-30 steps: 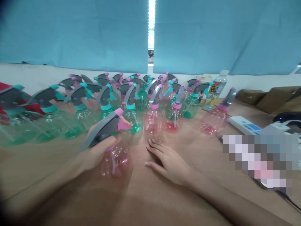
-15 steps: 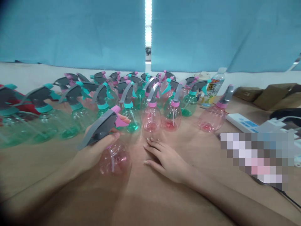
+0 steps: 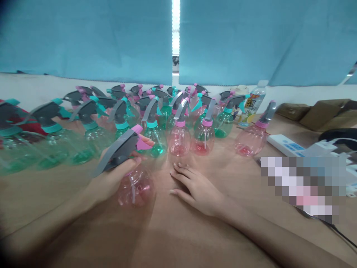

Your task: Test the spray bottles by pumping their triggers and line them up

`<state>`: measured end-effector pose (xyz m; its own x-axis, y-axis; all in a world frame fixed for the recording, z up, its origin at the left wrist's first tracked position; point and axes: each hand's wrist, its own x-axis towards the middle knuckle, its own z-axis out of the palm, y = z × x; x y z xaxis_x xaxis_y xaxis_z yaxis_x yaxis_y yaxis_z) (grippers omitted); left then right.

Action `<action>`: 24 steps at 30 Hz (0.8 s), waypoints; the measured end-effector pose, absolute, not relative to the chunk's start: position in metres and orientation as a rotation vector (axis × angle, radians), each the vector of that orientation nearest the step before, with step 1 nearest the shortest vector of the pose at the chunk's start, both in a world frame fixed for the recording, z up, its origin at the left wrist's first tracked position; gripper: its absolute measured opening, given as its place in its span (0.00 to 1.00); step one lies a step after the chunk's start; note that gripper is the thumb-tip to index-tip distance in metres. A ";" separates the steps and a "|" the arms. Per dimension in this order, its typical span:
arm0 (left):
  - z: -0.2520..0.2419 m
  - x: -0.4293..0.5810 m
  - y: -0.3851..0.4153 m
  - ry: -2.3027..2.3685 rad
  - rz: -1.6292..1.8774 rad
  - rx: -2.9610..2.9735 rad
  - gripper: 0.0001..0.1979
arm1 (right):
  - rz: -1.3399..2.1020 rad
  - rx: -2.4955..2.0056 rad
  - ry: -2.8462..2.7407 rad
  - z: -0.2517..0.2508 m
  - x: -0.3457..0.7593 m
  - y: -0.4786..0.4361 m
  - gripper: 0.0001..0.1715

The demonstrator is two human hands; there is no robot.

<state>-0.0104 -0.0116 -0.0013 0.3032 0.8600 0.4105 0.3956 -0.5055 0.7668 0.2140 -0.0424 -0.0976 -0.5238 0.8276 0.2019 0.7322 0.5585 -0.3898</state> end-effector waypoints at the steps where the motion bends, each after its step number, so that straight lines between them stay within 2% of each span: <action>1: -0.001 -0.010 -0.012 1.118 1.127 2.040 0.11 | 0.360 -1.277 -2.443 -0.097 0.214 -0.042 0.32; 18: -0.001 -0.016 -0.011 0.990 1.133 2.048 0.03 | 0.365 -1.266 -2.465 -0.096 0.214 -0.041 0.33; 24: 0.000 -0.013 -0.012 1.104 1.148 2.093 0.11 | 0.359 -1.270 -2.485 -0.096 0.214 -0.040 0.34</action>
